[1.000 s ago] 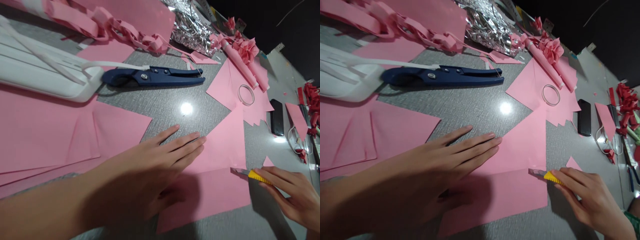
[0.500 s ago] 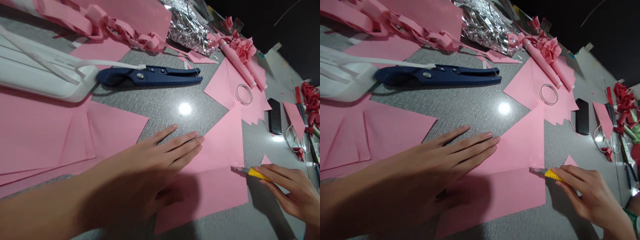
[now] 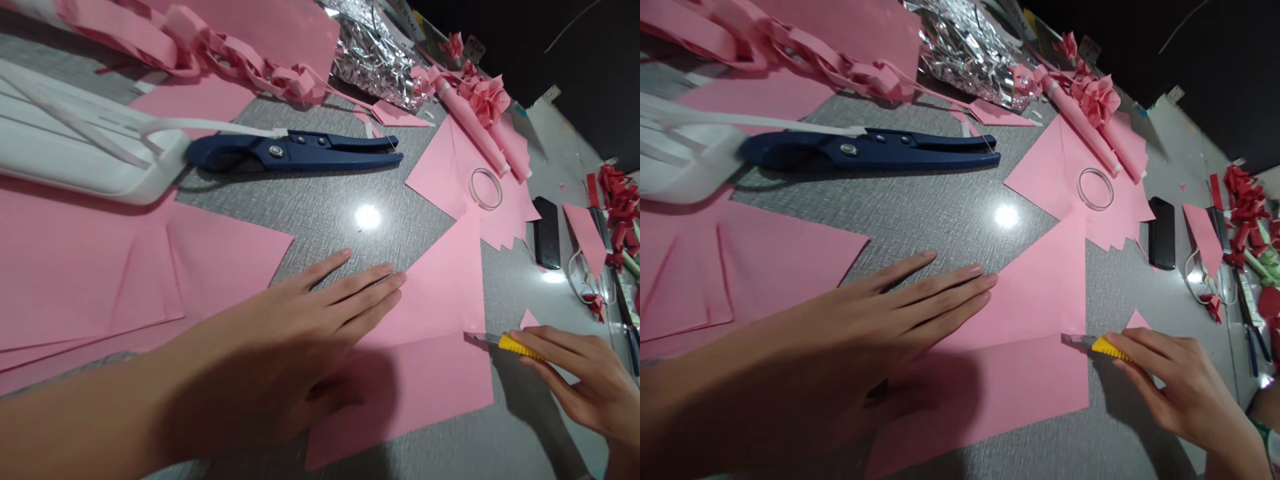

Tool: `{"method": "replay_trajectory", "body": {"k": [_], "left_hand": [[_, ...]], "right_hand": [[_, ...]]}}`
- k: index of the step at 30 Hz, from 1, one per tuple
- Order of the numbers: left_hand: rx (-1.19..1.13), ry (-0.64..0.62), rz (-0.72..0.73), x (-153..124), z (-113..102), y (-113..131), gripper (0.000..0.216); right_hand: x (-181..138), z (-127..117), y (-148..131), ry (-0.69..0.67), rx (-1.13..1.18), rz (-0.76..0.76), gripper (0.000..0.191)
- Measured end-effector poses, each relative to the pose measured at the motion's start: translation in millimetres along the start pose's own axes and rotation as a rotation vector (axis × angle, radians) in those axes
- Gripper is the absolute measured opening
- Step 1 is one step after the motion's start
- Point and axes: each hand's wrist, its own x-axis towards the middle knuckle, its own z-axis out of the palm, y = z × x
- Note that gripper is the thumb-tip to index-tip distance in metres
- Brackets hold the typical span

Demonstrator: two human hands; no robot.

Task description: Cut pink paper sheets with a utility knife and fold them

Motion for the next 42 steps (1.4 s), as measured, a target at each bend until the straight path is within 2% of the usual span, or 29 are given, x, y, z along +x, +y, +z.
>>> {"method": "replay_trajectory", "body": {"k": [14, 27, 42], "left_hand": [[0.003, 0.034, 0.034, -1, 1, -2, 0.072], [0.004, 0.021, 0.039, -1, 2, -3, 0.075], [0.020, 0.047, -0.030, -3, 2, 6, 0.076]], "right_hand": [[-5, -4, 8, -0.009, 0.066, 0.036, 0.042], [-9, -4, 11, 0.021, 0.102, 0.042, 0.042], [-14, -5, 17, 0.018, 0.145, 0.098, 0.047]]}}
